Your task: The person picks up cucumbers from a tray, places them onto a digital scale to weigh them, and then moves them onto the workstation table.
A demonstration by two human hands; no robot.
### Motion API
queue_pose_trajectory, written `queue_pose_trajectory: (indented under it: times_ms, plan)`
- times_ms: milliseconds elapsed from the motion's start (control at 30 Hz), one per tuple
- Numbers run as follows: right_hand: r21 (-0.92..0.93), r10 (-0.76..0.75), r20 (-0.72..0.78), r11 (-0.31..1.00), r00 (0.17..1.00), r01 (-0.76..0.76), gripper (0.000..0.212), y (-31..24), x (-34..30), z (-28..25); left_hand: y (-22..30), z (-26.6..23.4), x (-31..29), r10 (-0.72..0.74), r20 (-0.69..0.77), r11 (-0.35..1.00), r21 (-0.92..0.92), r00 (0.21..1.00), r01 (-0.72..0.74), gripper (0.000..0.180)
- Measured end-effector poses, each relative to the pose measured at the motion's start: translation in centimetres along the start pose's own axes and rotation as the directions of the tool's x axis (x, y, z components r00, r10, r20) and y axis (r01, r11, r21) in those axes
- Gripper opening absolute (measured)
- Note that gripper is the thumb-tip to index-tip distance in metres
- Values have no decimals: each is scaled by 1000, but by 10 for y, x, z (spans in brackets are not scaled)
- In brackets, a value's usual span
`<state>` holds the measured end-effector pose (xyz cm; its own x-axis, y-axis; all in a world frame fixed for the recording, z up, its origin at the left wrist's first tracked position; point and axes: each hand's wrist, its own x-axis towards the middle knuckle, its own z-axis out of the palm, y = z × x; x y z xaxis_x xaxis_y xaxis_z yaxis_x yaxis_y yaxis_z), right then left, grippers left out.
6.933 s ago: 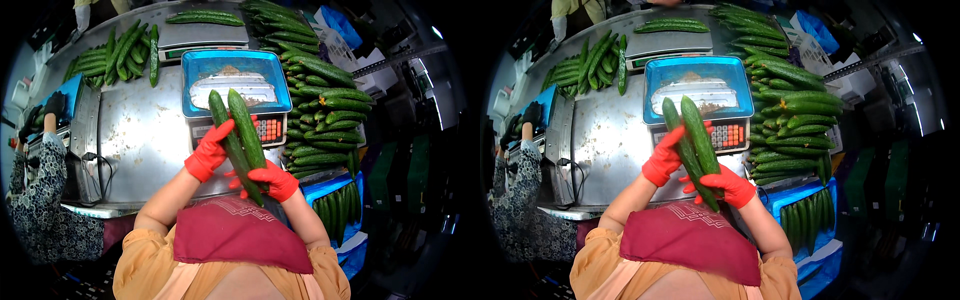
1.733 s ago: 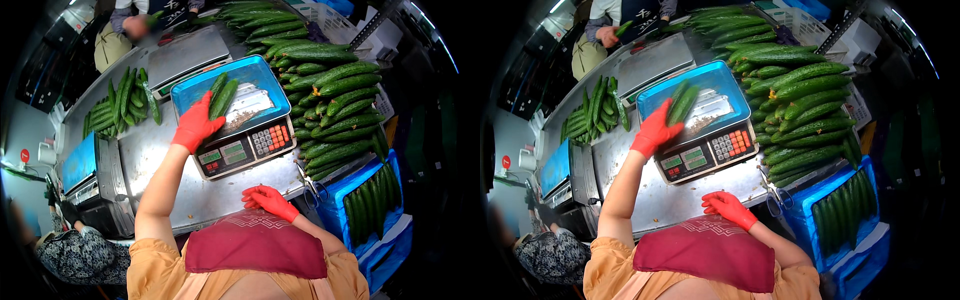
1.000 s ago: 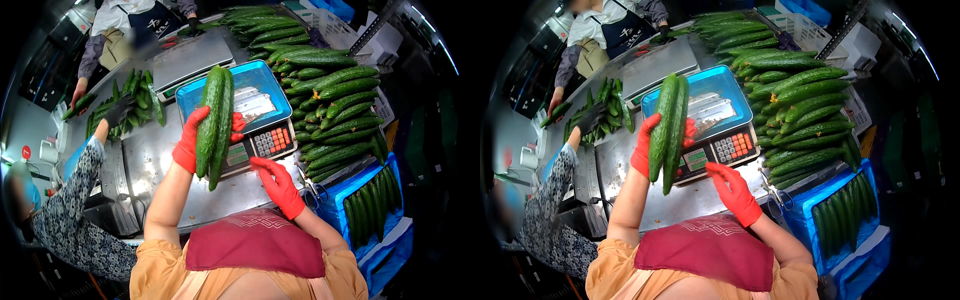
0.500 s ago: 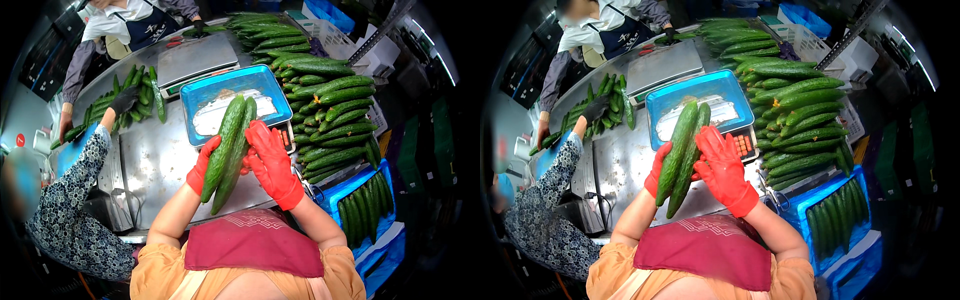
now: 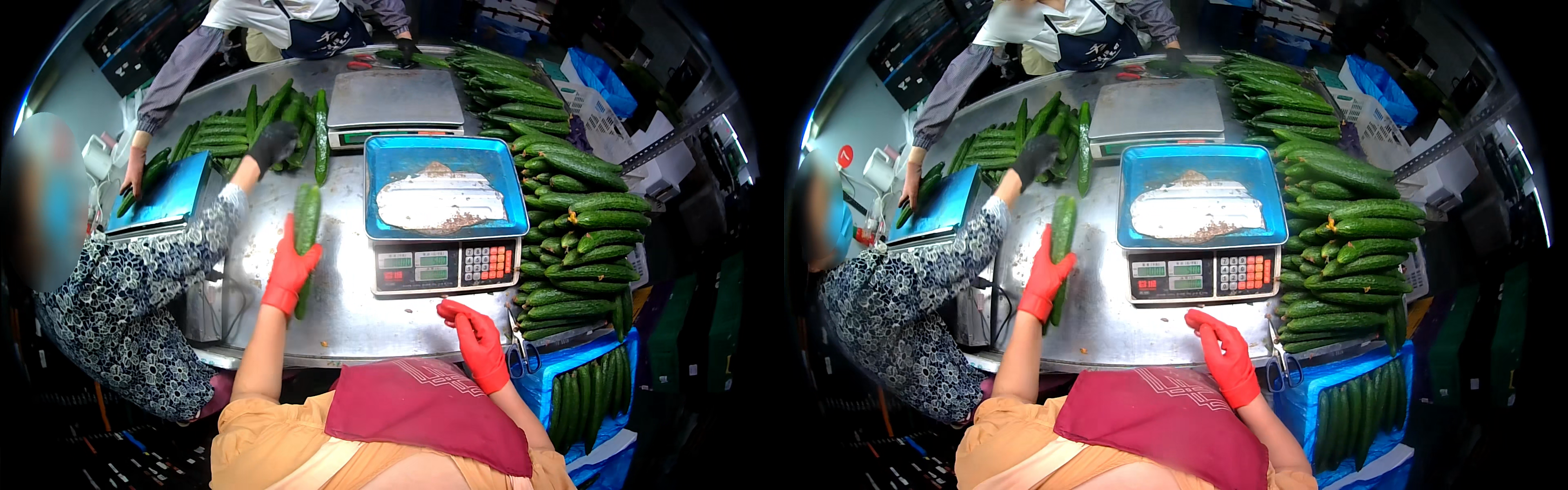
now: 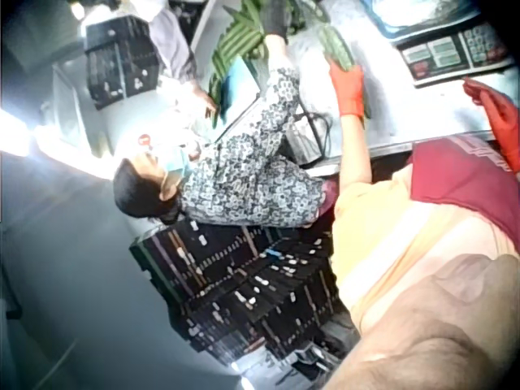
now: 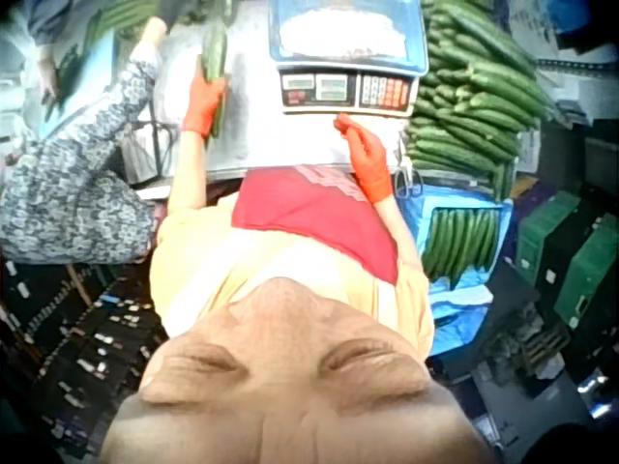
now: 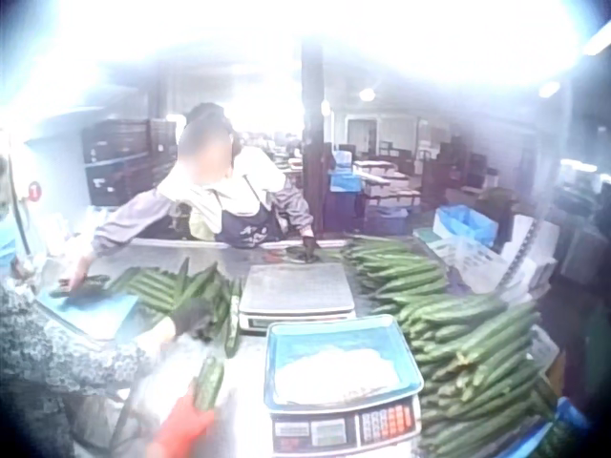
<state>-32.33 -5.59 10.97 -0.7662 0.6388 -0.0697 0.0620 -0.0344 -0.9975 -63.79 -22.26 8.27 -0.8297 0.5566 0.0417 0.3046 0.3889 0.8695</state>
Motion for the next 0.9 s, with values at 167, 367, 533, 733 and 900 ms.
queue_pose_trajectory:
  times_ms: [167, 367, 533, 733, 900]
  plan:
    - [-121, 75, 122, 991, 990, -61, 28, 1, -6, 2, -33, -20, 28, -236, -143, 796, 539, 961, 276, 92]
    - [-10, 159, 117, 987, 980, -159, 28, 5, -8, 4, -52, -17, 20, -334, -176, 686, 628, 926, 367, 90]
    - [82, 238, 187, 963, 953, -257, 31, 13, -8, 8, -85, -31, 17, -273, -185, 735, 593, 944, 329, 90]
    - [135, 306, 218, 931, 927, -339, 32, 16, -5, 13, -74, -21, 7, -272, -212, 650, 679, 939, 342, 93]
    - [132, 315, 235, 927, 920, -351, 33, 19, -4, 12, -74, -24, 10, -283, -254, 664, 644, 925, 380, 93]
